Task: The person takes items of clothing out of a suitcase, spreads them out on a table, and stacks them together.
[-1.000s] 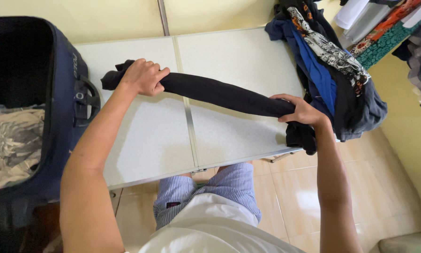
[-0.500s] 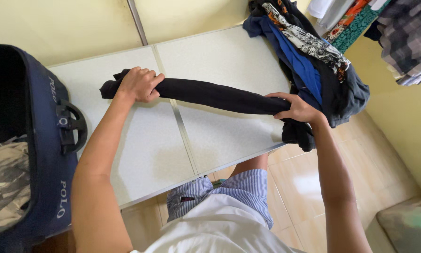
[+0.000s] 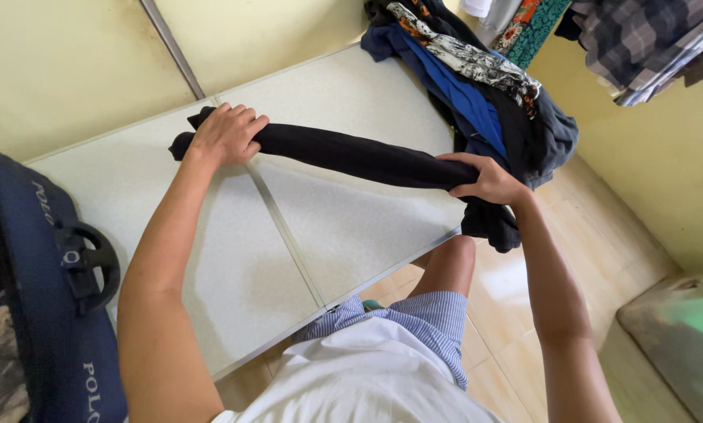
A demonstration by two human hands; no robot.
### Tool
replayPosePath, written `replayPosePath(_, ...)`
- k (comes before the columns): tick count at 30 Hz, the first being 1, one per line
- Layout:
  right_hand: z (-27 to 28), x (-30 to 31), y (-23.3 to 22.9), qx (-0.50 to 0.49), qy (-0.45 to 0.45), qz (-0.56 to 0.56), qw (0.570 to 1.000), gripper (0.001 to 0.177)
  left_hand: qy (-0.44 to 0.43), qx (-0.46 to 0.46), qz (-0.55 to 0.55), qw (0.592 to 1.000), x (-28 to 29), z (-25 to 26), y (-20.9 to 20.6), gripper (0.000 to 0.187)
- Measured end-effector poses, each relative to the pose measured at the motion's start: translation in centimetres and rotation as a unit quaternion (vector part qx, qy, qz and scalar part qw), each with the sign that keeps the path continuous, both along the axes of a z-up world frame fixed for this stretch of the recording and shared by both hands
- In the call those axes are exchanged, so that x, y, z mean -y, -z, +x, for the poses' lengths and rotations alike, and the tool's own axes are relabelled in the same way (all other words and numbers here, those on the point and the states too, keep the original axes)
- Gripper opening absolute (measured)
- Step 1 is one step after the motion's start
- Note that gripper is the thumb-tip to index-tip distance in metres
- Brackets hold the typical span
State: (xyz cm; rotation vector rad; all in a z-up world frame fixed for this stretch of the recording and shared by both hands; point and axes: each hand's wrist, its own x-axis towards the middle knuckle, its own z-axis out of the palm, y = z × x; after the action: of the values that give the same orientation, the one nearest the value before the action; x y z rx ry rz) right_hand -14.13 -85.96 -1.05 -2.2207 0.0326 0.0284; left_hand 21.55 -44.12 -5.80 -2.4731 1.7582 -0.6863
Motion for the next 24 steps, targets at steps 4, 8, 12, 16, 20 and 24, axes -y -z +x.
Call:
replayPosePath(4, -1.0, 0.8, 0.3, -0.002, 0.045, -0.028, 0.999, 0.065, -0.011, 0.046, 0.025, 0.999, 3.0, 0.0, -0.2, 0.037)
replayPosePath(8, -1.5, 2.1, 0.1, 0.003, 0.087, -0.04, 0.995, 0.062, -0.031, 0.075, 0.044, 0.996, 6.9, 0.9, -1.2, 0.029)
replayPosePath(12, -1.8, 3.2, -0.3, -0.002, 0.112, -0.052, 0.992, 0.062, -0.057, 0.056, 0.05, 0.996, 10.6, 2.5, -0.8, 0.03)
replayPosePath(16, -1.3, 4.2, -1.2, 0.05, 0.094, -0.076, 0.991, 0.061, -0.073, 0.088, 0.045, 0.992, 14.1, 4.9, -0.1, 0.024)
replayPosePath(20, -0.7, 4.5, -2.4, 0.029, 0.122, -0.078, 0.989, 0.061, -0.096, 0.134, 0.046, 0.985, 17.8, 6.7, -1.3, 0.019)
replayPosePath(24, 0.1, 4.8, -4.2, 0.039, 0.144, -0.098, 0.984, 0.062, -0.143, 0.134, 0.065, 0.978, 21.4, 7.2, -3.1, 0.017)
